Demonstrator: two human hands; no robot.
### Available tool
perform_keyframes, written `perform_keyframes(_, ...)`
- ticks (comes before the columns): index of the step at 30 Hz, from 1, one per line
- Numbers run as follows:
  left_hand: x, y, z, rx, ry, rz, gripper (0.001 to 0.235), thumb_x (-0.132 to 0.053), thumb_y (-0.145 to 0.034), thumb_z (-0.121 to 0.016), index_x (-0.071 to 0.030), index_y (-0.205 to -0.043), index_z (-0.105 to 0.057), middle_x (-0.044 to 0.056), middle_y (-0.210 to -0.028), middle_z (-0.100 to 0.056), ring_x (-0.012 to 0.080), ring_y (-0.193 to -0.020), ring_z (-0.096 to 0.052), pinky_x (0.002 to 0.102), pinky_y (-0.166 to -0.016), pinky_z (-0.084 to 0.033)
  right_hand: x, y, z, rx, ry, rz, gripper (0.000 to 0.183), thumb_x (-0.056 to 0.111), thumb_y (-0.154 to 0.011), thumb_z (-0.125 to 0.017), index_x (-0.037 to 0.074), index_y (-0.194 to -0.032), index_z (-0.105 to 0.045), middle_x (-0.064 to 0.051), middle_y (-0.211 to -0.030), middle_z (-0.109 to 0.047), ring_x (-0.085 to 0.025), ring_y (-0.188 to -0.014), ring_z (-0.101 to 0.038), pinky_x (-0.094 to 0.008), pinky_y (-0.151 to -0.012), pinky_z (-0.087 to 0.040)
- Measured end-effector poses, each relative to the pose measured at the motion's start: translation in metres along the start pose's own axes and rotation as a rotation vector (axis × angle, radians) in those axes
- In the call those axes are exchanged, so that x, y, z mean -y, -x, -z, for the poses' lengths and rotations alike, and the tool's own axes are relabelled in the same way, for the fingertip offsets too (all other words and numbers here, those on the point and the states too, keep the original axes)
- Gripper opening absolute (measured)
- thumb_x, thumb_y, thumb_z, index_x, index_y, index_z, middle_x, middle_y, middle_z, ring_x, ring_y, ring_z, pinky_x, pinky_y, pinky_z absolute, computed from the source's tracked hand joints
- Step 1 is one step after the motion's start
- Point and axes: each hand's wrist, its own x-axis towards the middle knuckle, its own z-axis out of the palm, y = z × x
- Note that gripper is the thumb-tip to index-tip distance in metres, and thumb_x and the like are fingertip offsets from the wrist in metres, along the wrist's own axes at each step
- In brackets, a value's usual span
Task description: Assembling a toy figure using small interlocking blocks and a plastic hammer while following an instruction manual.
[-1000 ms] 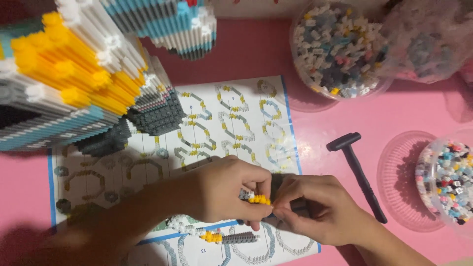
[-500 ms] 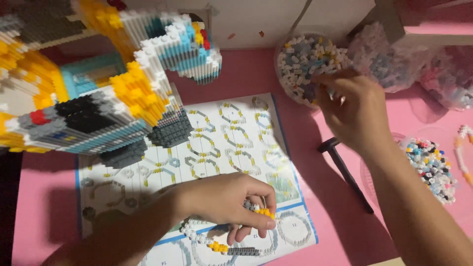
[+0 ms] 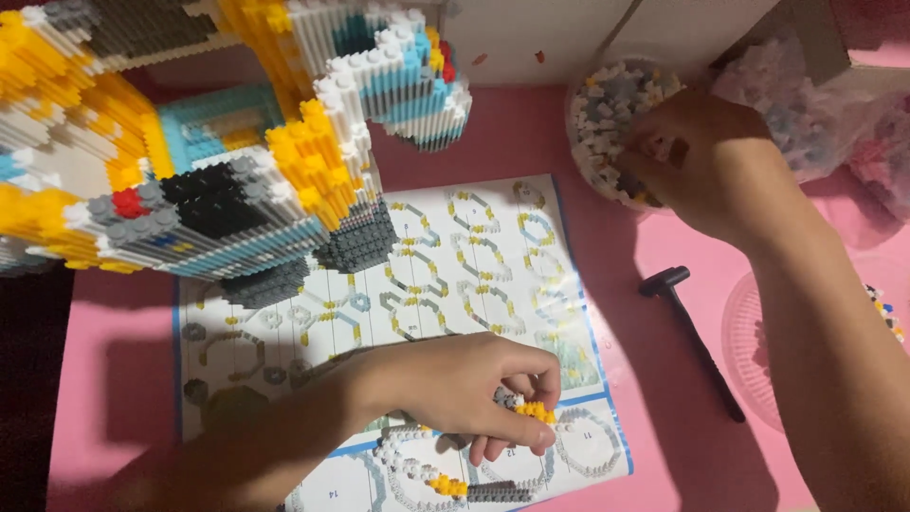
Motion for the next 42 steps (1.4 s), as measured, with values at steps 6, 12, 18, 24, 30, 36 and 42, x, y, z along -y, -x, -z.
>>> perform_keyframes(6, 0.016, -0.011, -0.004, 0.000, 0.048, -0.116, 0.019, -0.027, -0.100, -0.071, -0.011, -0.101, -0.061, 0.006, -0.097, -0.076, 0.0159, -0.066, -0.069, 0.026, -0.054, -0.049, -0.005, 0.015, 0.004, -0.119, -0.154, -0.018, 0.007, 0.012, -0.101, -0.078, 0.008, -0.106, -0.076, -0.008, -0.100, -0.072, -0.021, -0.075, -0.063, -0.037, -0.069, -0.048)
perform_keyframes(12, 0.015, -0.008, -0.010, -0.086, 0.018, -0.238, 0.013, -0.020, -0.098, -0.074, -0.011, -0.096, -0.065, 0.002, -0.089, -0.065, 0.0142, -0.072, -0.072, 0.027, -0.069, -0.054, -0.010, 0.021, 0.000, -0.125, -0.204, -0.056, 0.007, 0.014, -0.102, -0.077, 0.009, -0.101, -0.072, -0.003, -0.095, -0.071, -0.016, -0.076, -0.061, -0.034, -0.068, -0.045)
perform_keyframes(18, 0.008, 0.001, -0.008, -0.113, -0.014, -0.108, 0.014, -0.021, -0.098, -0.072, -0.010, -0.096, -0.064, 0.003, -0.086, -0.072, 0.0131, -0.072, -0.071, 0.028, -0.057, -0.046, 0.038, 0.077, 0.004, -0.218, -0.404, -0.038, 0.014, -0.001, -0.107, -0.079, 0.004, -0.112, -0.066, -0.006, -0.084, -0.066, -0.011, -0.072, -0.060, -0.027, -0.066, -0.052)
perform_keyframes(24, 0.018, -0.005, -0.001, -0.202, -0.071, -0.212, 0.013, -0.019, -0.097, -0.073, -0.011, -0.092, -0.064, 0.002, -0.084, -0.080, 0.0095, -0.073, -0.079, 0.025, -0.078, -0.053, 0.046, 0.129, -0.042, -0.049, -1.030, 0.126, 0.016, 0.002, -0.094, -0.069, -0.004, -0.108, -0.071, -0.017, -0.103, -0.076, -0.023, -0.096, -0.073, -0.031, -0.087, -0.059)
perform_keyframes(30, 0.021, -0.015, 0.007, -0.188, -0.112, -0.243, 0.012, -0.022, -0.095, -0.072, -0.012, -0.091, -0.067, 0.001, -0.078, -0.080, 0.0086, -0.073, -0.079, 0.026, -0.087, -0.058, 0.056, 0.131, -0.052, 0.167, -1.064, 0.243, 0.008, 0.008, -0.094, -0.073, 0.006, -0.100, -0.076, -0.007, -0.091, -0.077, -0.019, -0.080, -0.074, -0.031, -0.076, -0.059)
perform_keyframes(36, 0.019, -0.021, 0.019, -0.117, 0.069, -0.089, 0.015, -0.019, -0.097, -0.073, -0.006, -0.097, -0.064, 0.012, -0.094, -0.082, 0.0218, -0.079, -0.084, 0.029, -0.072, -0.064, 0.052, 0.128, -0.054, 0.277, -1.050, 0.263, 0.008, 0.013, -0.092, -0.077, 0.011, -0.099, -0.080, -0.004, -0.093, -0.084, -0.018, -0.079, -0.079, -0.031, -0.074, -0.063)
perform_keyframes(42, 0.015, -0.019, 0.021, -0.050, 0.111, -0.029, 0.021, -0.025, -0.099, -0.067, -0.005, -0.104, -0.060, 0.018, -0.103, -0.085, 0.0252, -0.073, -0.081, 0.033, -0.068, -0.063, 0.054, 0.127, -0.054, 0.281, -1.064, 0.262, 0.011, 0.014, -0.093, -0.077, 0.011, -0.103, -0.079, -0.003, -0.095, -0.083, -0.019, -0.081, -0.079, -0.032, -0.077, -0.065)
